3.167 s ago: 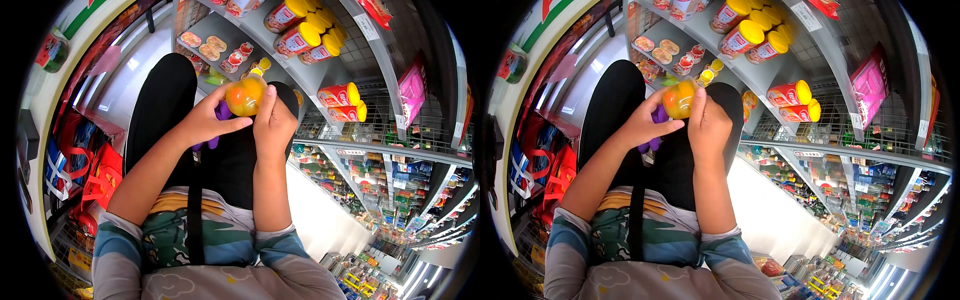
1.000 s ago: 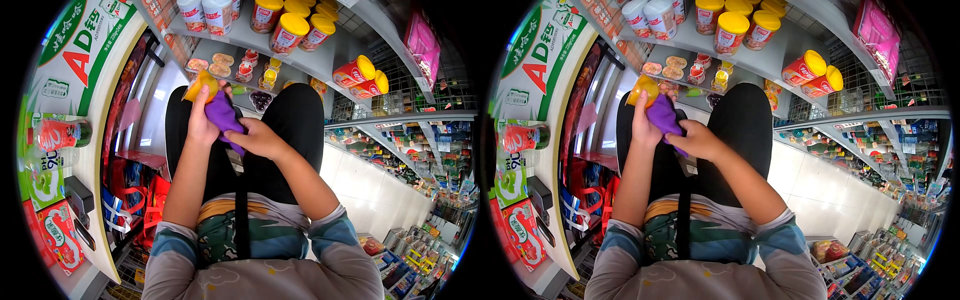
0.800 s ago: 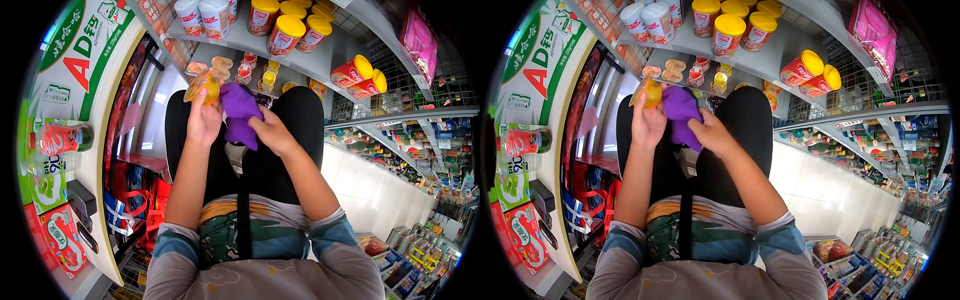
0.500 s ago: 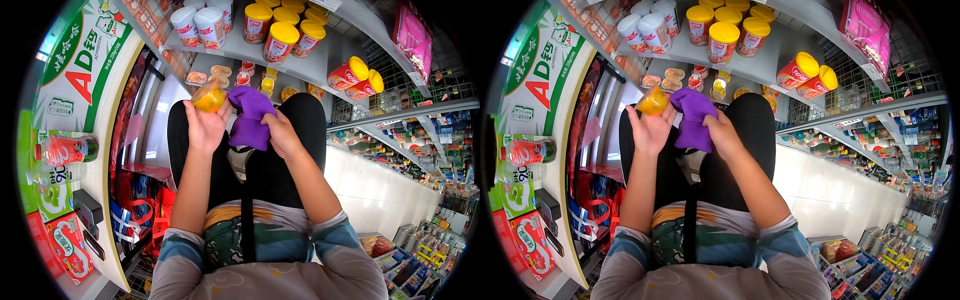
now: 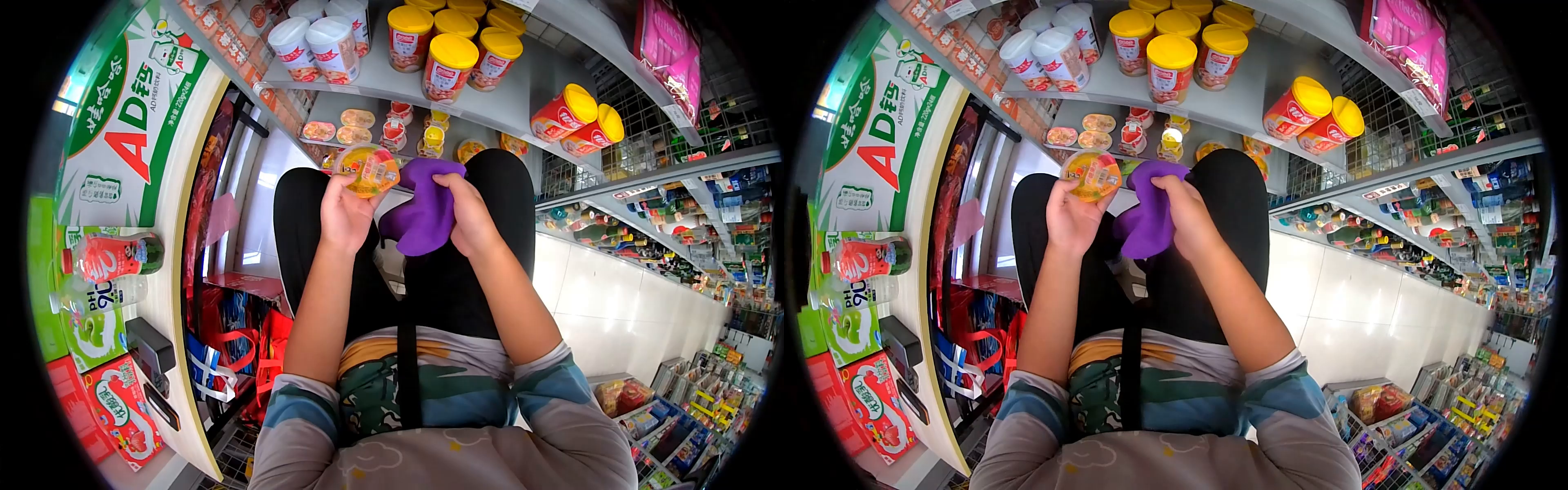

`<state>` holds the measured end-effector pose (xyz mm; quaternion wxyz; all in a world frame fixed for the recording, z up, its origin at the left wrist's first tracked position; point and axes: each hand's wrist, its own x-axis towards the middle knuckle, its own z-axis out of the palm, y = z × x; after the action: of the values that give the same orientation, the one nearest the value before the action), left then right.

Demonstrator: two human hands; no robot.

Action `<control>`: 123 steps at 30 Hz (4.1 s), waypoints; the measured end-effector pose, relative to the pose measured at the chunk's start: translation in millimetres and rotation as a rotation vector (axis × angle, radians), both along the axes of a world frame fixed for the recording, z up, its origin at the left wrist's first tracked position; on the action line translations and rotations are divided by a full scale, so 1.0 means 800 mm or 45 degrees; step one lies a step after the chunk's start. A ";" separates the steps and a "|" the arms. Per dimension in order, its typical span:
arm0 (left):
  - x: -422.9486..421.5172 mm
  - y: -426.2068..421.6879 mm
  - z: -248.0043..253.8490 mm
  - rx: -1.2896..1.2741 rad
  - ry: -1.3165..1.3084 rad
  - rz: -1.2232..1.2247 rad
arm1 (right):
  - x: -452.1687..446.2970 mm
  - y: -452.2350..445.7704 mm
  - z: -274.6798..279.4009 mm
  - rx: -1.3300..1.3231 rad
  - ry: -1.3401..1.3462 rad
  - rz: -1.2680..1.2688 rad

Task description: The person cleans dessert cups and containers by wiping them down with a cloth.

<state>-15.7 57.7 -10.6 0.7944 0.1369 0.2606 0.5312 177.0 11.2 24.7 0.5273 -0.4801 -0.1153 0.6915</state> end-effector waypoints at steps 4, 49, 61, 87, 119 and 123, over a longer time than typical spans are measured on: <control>0.006 -0.001 -0.006 0.021 0.100 -0.055 | -0.001 -0.001 -0.004 0.027 -0.099 0.028; 0.024 -0.016 -0.006 0.088 0.259 -0.121 | -0.011 -0.013 -0.029 0.373 -0.923 0.404; 0.024 -0.016 -0.013 0.155 0.313 -0.031 | -0.013 -0.016 -0.025 0.458 -1.134 0.452; 0.025 -0.015 -0.011 0.129 0.354 -0.060 | -0.014 -0.017 -0.042 0.536 -1.271 0.351; 0.025 -0.015 -0.010 0.141 0.358 -0.045 | -0.014 -0.018 -0.039 0.553 -1.287 0.351; 0.024 -0.015 -0.012 0.111 0.351 -0.058 | -0.014 -0.018 -0.031 0.535 -1.301 0.366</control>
<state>3.8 45.9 -19.8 0.7562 0.2487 0.3409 0.5002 166.1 -2.9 0.1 0.3893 -0.6177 -0.5549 0.3986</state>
